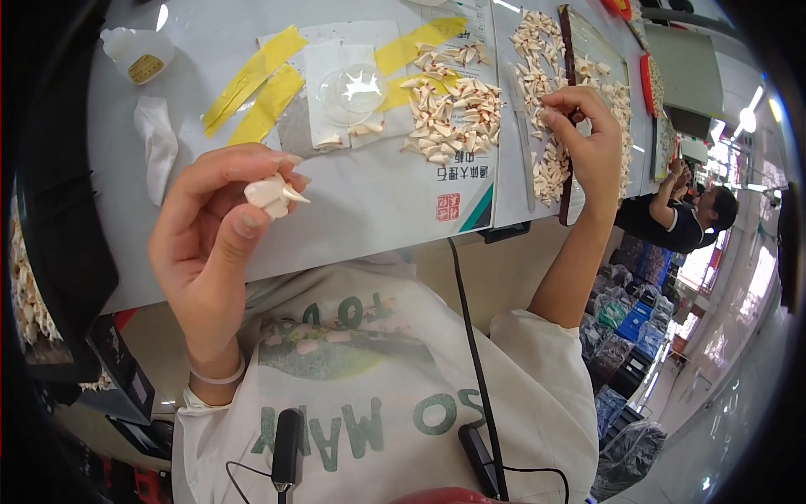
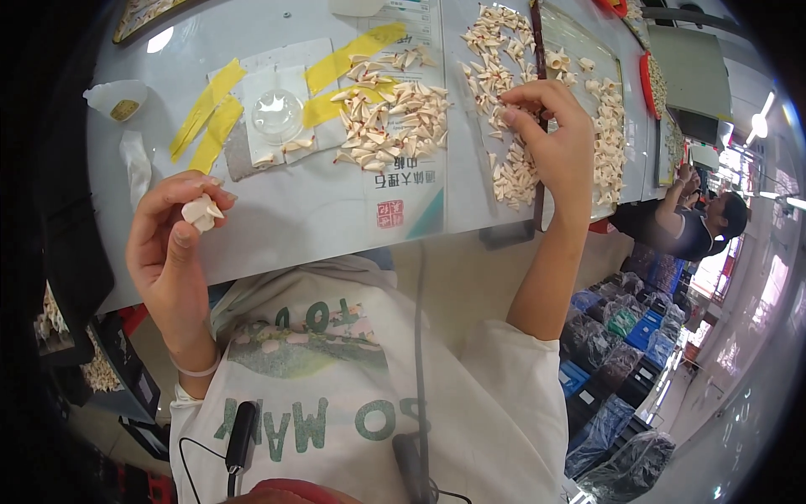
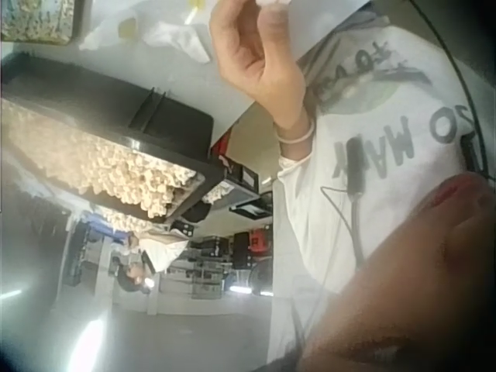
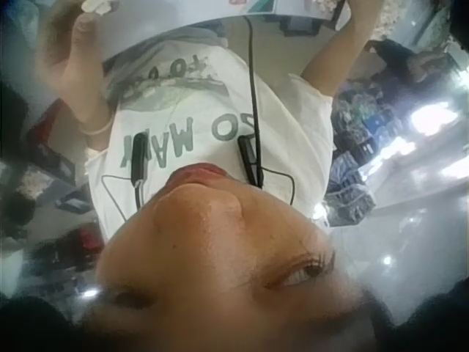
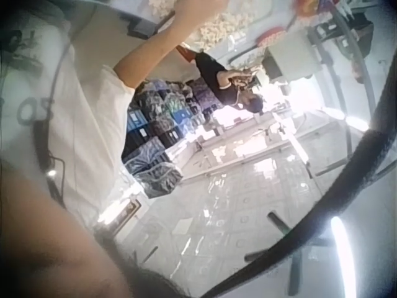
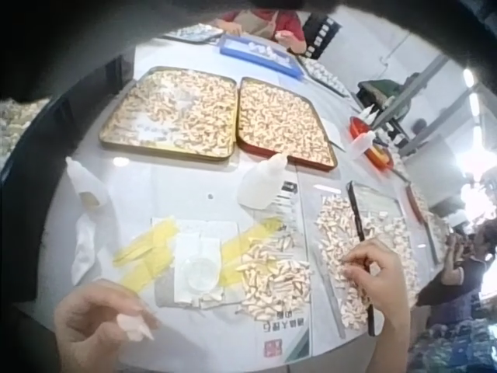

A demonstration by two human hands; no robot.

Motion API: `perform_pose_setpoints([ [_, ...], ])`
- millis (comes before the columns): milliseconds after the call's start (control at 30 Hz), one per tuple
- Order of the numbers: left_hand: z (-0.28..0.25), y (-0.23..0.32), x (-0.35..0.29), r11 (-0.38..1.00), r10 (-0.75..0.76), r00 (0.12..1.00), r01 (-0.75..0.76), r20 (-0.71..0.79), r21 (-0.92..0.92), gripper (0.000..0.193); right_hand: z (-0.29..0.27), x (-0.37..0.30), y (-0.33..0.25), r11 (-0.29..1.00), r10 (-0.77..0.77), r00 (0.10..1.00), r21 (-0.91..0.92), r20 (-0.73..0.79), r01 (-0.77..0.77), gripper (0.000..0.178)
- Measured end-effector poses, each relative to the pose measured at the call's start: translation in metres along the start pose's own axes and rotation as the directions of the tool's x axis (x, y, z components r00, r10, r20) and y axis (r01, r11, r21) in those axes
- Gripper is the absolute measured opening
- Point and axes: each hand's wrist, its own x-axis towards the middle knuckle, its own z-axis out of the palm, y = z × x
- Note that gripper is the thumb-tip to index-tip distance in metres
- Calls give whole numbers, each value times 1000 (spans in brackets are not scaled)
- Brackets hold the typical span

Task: The person assembles small plastic toy parts by hand, gluing components together at a workbench.

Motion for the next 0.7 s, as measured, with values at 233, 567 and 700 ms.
perform_pose_setpoints([
  [233,1,-2,0,996,60,998,-58,-20,73,26,3,2,1,999,-48,997,-26,-53,47,10],
  [567,-3,-2,-5,996,60,998,-60,-3,65,27,7,2,7,985,-147,986,-99,-84,139,8],
  [700,-4,-2,-5,994,84,996,-84,6,71,26,3,1,2,981,-166,984,-109,-67,158,8],
])
